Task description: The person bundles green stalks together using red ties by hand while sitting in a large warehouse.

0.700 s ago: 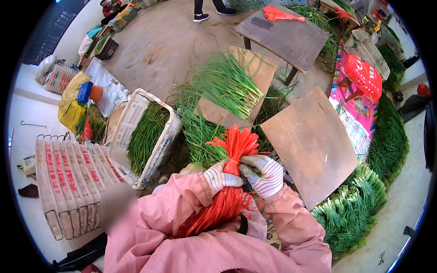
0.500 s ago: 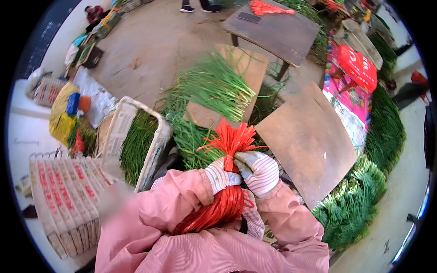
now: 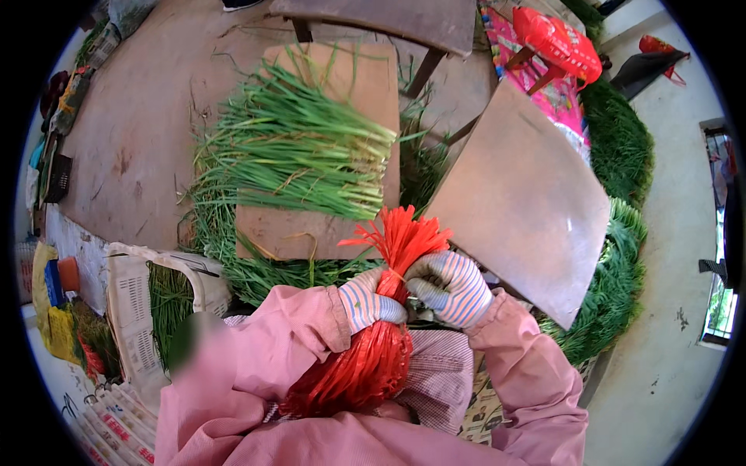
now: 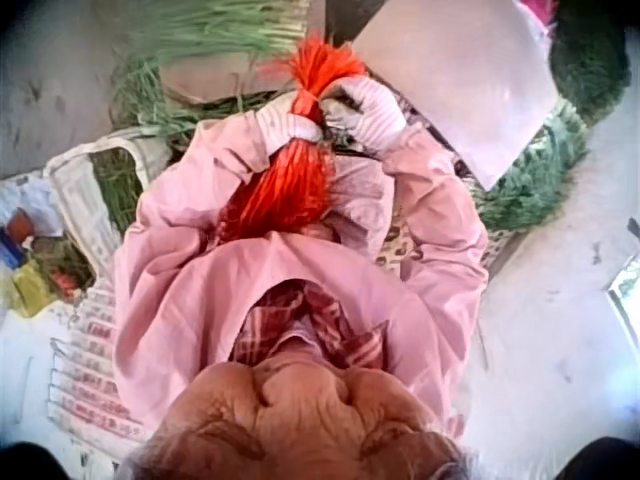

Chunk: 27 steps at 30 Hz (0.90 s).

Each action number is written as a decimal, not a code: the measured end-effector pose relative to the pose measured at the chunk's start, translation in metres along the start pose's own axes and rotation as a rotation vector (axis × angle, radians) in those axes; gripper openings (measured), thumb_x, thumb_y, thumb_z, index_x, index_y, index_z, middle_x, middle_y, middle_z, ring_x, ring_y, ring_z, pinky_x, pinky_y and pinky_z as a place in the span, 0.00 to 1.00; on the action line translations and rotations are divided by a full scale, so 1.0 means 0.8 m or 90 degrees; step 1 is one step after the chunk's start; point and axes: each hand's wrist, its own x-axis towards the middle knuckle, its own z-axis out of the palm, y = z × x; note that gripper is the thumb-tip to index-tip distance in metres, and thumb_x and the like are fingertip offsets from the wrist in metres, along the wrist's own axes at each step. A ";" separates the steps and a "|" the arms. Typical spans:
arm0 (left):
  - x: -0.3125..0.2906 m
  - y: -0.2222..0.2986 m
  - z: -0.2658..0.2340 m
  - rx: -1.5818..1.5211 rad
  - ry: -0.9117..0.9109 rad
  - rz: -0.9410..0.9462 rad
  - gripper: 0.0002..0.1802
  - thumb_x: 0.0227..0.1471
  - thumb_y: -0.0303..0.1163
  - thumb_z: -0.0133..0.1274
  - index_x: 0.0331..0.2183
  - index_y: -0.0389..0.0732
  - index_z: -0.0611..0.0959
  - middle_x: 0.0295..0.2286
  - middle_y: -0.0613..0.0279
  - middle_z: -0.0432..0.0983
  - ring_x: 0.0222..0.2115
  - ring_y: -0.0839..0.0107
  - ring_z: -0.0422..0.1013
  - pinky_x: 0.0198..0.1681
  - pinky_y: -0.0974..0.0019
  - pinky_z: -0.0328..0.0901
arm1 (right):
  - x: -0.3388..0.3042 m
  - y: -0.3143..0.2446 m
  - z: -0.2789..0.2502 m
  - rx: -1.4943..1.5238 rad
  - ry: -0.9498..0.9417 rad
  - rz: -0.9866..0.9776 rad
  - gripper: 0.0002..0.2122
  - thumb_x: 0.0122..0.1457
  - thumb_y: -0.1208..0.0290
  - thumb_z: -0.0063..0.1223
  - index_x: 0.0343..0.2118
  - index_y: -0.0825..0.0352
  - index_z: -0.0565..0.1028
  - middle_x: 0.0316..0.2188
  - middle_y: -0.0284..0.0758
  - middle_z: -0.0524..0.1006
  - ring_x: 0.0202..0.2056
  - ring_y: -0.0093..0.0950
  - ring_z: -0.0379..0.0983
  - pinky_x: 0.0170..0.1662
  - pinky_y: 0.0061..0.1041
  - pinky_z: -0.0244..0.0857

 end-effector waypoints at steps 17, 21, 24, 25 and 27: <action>-0.080 -0.130 0.025 0.093 0.094 0.127 0.33 0.25 0.20 0.59 0.41 0.38 0.71 0.30 0.61 0.74 0.32 0.70 0.70 0.39 0.69 0.64 | -0.170 0.020 0.124 -0.190 0.104 -0.291 0.05 0.45 0.79 0.48 0.27 0.69 0.68 0.25 0.39 0.67 0.29 0.39 0.64 0.35 0.30 0.60; -0.086 -0.162 0.052 0.161 0.057 0.176 0.39 0.24 0.19 0.58 0.46 0.38 0.68 0.37 0.60 0.72 0.39 0.67 0.69 0.44 0.67 0.62 | -0.223 0.022 0.158 -0.199 0.173 -0.406 0.06 0.44 0.82 0.48 0.27 0.69 0.67 0.30 0.39 0.67 0.33 0.37 0.64 0.38 0.29 0.60; -0.084 -0.167 0.064 0.178 0.011 0.250 0.40 0.27 0.16 0.58 0.49 0.38 0.67 0.44 0.58 0.69 0.46 0.64 0.65 0.48 0.62 0.61 | -0.251 0.009 0.163 0.084 0.036 -0.106 0.03 0.52 0.77 0.44 0.30 0.69 0.66 0.23 0.35 0.67 0.25 0.25 0.64 0.31 0.24 0.61; -0.082 -0.175 0.070 0.192 0.016 0.268 0.39 0.28 0.18 0.57 0.49 0.38 0.66 0.42 0.59 0.70 0.43 0.66 0.66 0.46 0.64 0.62 | -0.261 0.013 0.166 0.102 0.055 -0.102 0.05 0.53 0.74 0.44 0.30 0.69 0.67 0.22 0.34 0.67 0.23 0.24 0.64 0.29 0.23 0.61; -0.075 -0.189 0.080 0.223 0.022 0.299 0.39 0.29 0.20 0.57 0.49 0.38 0.64 0.38 0.60 0.72 0.38 0.69 0.69 0.43 0.68 0.63 | -0.272 0.029 0.173 0.145 0.099 -0.096 0.08 0.55 0.68 0.43 0.31 0.68 0.67 0.19 0.33 0.67 0.20 0.21 0.63 0.26 0.23 0.61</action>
